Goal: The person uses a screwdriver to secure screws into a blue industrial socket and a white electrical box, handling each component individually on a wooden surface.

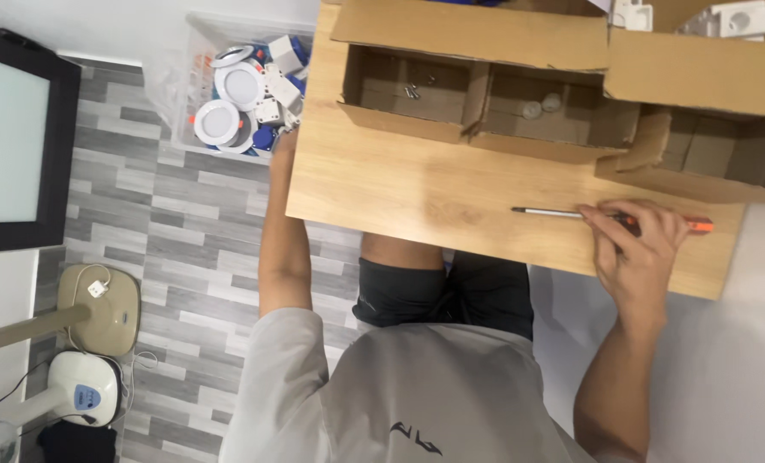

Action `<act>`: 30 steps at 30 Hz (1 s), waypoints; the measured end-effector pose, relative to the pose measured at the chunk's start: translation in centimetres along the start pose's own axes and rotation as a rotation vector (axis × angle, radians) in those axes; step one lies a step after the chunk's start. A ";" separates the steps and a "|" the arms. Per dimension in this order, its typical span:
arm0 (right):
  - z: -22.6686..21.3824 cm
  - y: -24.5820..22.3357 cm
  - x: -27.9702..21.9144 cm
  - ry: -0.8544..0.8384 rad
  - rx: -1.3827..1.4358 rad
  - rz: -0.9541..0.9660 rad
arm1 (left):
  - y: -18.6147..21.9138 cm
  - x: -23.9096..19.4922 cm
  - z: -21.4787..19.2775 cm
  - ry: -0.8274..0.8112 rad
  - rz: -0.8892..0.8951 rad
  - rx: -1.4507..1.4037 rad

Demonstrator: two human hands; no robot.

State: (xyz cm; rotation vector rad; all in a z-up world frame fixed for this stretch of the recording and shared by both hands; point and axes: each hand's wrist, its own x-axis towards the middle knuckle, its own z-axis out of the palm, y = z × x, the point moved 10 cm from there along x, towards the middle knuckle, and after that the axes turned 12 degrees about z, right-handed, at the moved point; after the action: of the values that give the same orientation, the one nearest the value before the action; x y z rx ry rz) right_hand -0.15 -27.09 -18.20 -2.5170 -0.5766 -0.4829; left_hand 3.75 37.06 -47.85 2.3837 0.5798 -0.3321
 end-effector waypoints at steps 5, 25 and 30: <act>-0.3 0.3 0.3 0.050 -0.013 0.051 | 0.5 -1.7 -1.7 0.087 0.049 -0.093; -2.8 -1.9 0.4 0.209 0.065 -0.028 | 17.5 -23.5 -14.8 0.626 0.398 -1.577; -0.4 -3.2 -0.3 0.135 0.272 -0.021 | 27.6 -27.5 -9.9 0.505 0.789 -1.112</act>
State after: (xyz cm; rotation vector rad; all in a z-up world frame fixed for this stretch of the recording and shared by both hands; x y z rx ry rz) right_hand -2.04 -24.90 -16.73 -2.2048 -0.5763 -0.5385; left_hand -5.90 15.76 -15.21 1.3871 -0.0509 0.7701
